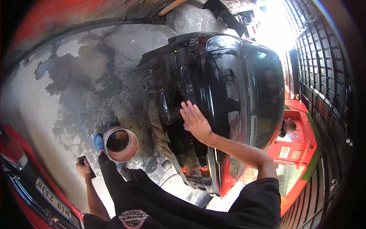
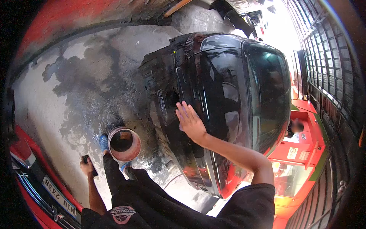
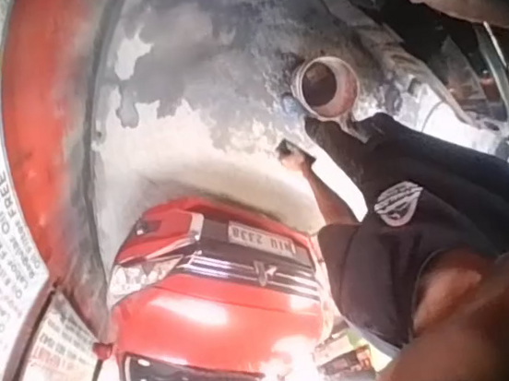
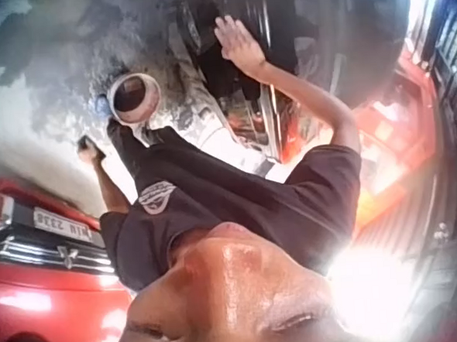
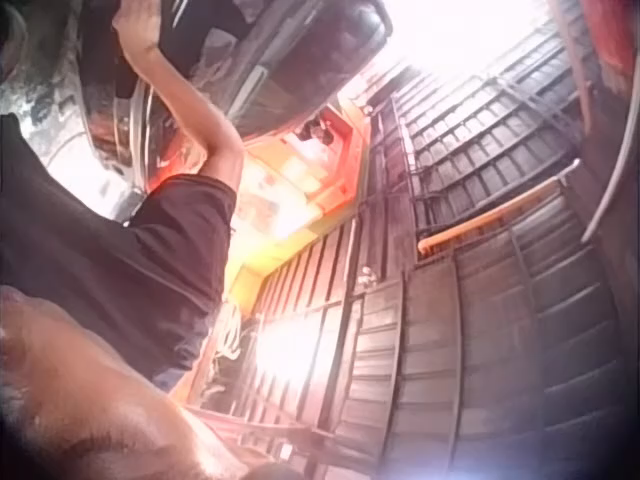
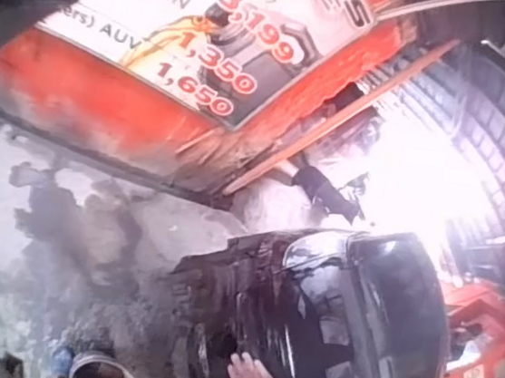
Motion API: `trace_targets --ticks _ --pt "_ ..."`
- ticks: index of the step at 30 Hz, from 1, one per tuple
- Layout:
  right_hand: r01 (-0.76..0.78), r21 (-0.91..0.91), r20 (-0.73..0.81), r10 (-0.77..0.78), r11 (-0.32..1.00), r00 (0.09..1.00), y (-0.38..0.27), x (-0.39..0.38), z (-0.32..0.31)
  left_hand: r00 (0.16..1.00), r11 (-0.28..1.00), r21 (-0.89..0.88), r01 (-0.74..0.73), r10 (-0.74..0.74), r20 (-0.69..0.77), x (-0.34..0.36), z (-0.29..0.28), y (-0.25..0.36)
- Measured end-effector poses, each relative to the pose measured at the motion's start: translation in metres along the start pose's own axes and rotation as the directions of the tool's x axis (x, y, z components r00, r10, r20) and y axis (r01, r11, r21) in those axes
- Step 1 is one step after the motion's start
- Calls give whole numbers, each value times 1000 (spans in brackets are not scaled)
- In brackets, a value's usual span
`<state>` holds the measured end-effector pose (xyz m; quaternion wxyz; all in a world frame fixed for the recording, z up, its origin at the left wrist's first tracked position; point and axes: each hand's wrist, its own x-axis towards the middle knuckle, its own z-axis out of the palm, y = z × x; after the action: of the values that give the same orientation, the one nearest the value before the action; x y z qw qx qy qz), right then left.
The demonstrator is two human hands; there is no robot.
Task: Sanding and scrubbing the trunk of a black car with a sanding block and water.
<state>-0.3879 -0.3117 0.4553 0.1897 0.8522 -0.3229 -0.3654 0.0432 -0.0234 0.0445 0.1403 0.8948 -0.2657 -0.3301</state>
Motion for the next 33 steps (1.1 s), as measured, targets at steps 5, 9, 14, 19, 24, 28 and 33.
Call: trace_targets --ticks 5,9,14,19,24,28,33 --pt "-67 -116 -241 37 991 970 68 119 -6 988 980 -150 127 -139 -73 30 -35 -73" --pt "-125 -98 -242 99 987 965 129 183 2 996 975 -221 17 -37 -85 36 -39 -48" --pt "131 7 -64 -131 991 989 119 164 -3 989 976 -199 -89 64 -132 18 -36 -55" --pt "257 -34 -111 -259 966 959 57 97 2 990 977 -197 -85 60 -126 -1 -24 -66" --pt "335 -61 25 -334 940 942 -7 -2 32 995 977 -197 -76 62 -77 -24 -5 -59" --pt "332 38 74 -334 942 940 -52 -61 39 970 972 -152 -179 149 -189 -36 -7 -96" --pt "292 28 21 -293 956 956 -96 -140 70 990 990 -109 -88 75 -116 -77 -7 -107"
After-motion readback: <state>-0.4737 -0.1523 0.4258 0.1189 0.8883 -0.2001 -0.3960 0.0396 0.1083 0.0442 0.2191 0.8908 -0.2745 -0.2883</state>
